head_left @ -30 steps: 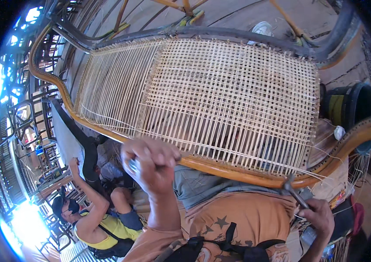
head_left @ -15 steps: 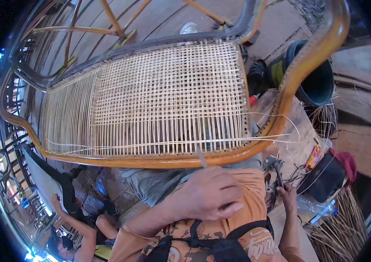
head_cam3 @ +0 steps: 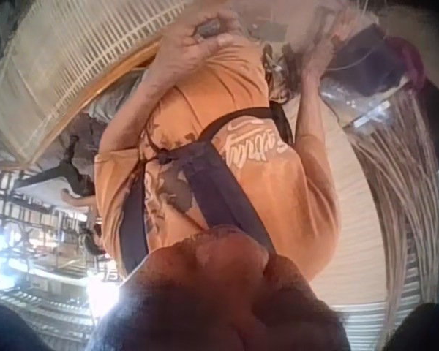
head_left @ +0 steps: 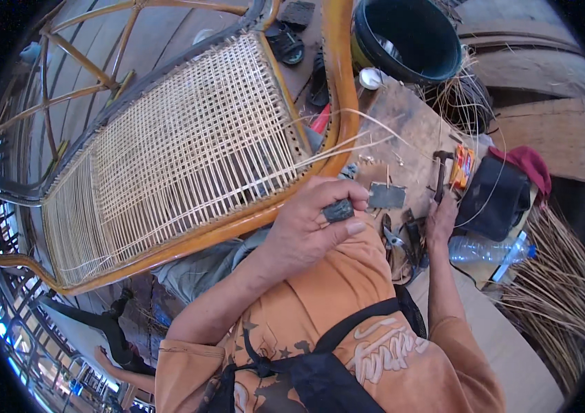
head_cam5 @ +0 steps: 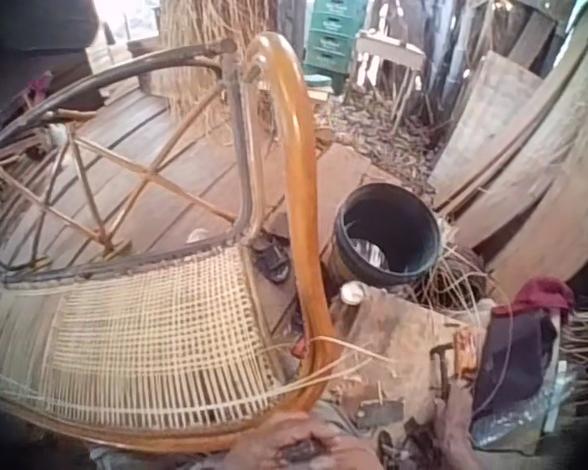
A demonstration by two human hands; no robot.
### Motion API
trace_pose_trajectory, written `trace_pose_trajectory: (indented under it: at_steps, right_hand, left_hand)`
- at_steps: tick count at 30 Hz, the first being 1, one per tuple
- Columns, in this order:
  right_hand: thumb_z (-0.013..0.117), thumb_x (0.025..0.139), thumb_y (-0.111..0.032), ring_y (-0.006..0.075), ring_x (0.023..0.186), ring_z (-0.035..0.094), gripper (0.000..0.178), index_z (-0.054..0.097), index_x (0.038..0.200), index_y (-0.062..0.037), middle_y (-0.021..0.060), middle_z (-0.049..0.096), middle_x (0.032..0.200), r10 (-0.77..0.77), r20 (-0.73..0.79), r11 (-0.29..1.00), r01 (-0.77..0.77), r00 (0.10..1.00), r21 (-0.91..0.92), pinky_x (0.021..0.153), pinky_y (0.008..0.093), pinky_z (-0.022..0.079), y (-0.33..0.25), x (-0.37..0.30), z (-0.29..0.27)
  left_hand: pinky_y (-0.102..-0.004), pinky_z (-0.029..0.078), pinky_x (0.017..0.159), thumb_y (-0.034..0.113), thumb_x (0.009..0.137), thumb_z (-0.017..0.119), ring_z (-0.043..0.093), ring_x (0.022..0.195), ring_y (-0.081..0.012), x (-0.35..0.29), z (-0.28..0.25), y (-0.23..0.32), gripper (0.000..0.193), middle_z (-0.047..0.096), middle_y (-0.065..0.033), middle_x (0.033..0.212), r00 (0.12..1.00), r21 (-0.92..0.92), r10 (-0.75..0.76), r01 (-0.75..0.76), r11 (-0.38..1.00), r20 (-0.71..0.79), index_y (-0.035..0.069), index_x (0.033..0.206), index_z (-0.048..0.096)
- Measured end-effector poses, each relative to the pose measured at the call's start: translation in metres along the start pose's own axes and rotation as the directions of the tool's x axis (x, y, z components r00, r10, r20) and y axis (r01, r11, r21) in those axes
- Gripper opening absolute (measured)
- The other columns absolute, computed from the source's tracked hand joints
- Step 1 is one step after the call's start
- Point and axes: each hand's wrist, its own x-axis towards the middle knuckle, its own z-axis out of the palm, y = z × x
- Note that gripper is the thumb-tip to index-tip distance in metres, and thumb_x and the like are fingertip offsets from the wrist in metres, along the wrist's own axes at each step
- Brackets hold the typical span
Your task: The person is weaving rattan or similar natural material into a frame to create a chair seat or backrest.
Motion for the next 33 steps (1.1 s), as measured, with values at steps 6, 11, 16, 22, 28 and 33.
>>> trace_pose_trajectory:
  at_steps: [6,11,16,22,28,33]
  right_hand:
    - [0.055,0.086,-0.017,0.0401,0.104,0.053,0.027,0.056,0.111,-0.005,0.0218,0.057,0.109,-0.149,0.47,0.989,0.128,0.87,0.076,0.083,0.0483,0.044,-0.031,-0.065,-0.008]
    - [0.056,0.087,-0.016,0.0323,0.085,0.06,0.021,0.061,0.102,-0.0018,0.0201,0.06,0.09,0.012,0.611,0.09,-0.61,0.791,0.787,0.075,0.0396,0.048,0.036,-0.103,0.058]
    - [0.06,0.086,-0.015,0.0184,0.069,0.053,0.019,0.06,0.092,0.0032,0.0068,0.056,0.074,-0.109,0.27,0.87,-0.039,0.956,0.491,0.065,0.0323,0.046,0.026,-0.109,0.0]
    - [0.063,0.082,-0.017,0.0046,0.045,0.038,0.019,0.061,0.093,-0.002,-0.0029,0.049,0.064,-0.085,0.577,0.658,-0.389,0.813,0.645,0.039,0.0201,0.027,-0.041,-0.062,-0.121]
    - [0.065,0.071,-0.032,0.0215,0.091,0.057,0.058,0.051,0.116,0.0033,0.012,0.06,0.101,-0.394,0.64,0.371,-0.523,0.66,0.767,0.083,0.0312,0.045,-0.131,-0.066,-0.128]
    - [0.052,0.089,-0.03,0.0191,0.098,0.056,0.045,0.046,0.121,0.0004,0.0081,0.058,0.103,-0.488,0.731,0.641,-0.373,0.476,0.671,0.088,0.0304,0.044,-0.161,-0.046,-0.106]
  left_hand:
    - [-0.0368,0.043,0.092,-0.008,0.07,0.058,0.054,0.105,-0.0285,0.018,0.021,-0.012,0.035,0.057,-0.0136,0.106,0.908,0.259,0.168,-0.281,0.924,0.384,0.005,0.103,0.062]
    - [-0.0385,0.044,0.092,-0.003,0.068,0.057,0.046,0.117,-0.0335,0.032,0.054,-0.073,0.032,0.051,-0.0149,0.117,0.791,0.242,0.182,-0.383,0.891,0.585,0.007,0.097,0.064]
    - [-0.0375,0.045,0.092,0.015,0.074,0.057,0.042,0.12,-0.0326,0.03,0.054,-0.114,0.021,0.051,-0.0128,0.118,0.679,0.538,-0.099,-0.475,0.697,0.728,0.008,0.093,0.065]
    - [-0.0408,0.044,0.091,0.035,0.078,0.065,0.048,0.114,-0.0329,0.027,0.058,-0.112,0.038,0.056,-0.0142,0.114,0.734,0.526,-0.102,-0.374,0.764,0.671,0.007,0.103,0.064]
    - [-0.0407,0.047,0.08,0.03,0.085,0.058,0.06,0.092,-0.0318,0.004,-0.005,-0.048,0.031,0.063,-0.0153,0.093,0.836,0.286,-0.135,-0.027,0.958,0.532,0.003,0.099,0.064]
    - [-0.0394,0.049,0.076,0.029,0.088,0.057,0.062,0.086,-0.0316,0.0,-0.089,-0.024,0.027,0.063,-0.0146,0.091,0.974,0.561,-0.226,0.202,0.802,-0.028,0.005,0.096,0.065]
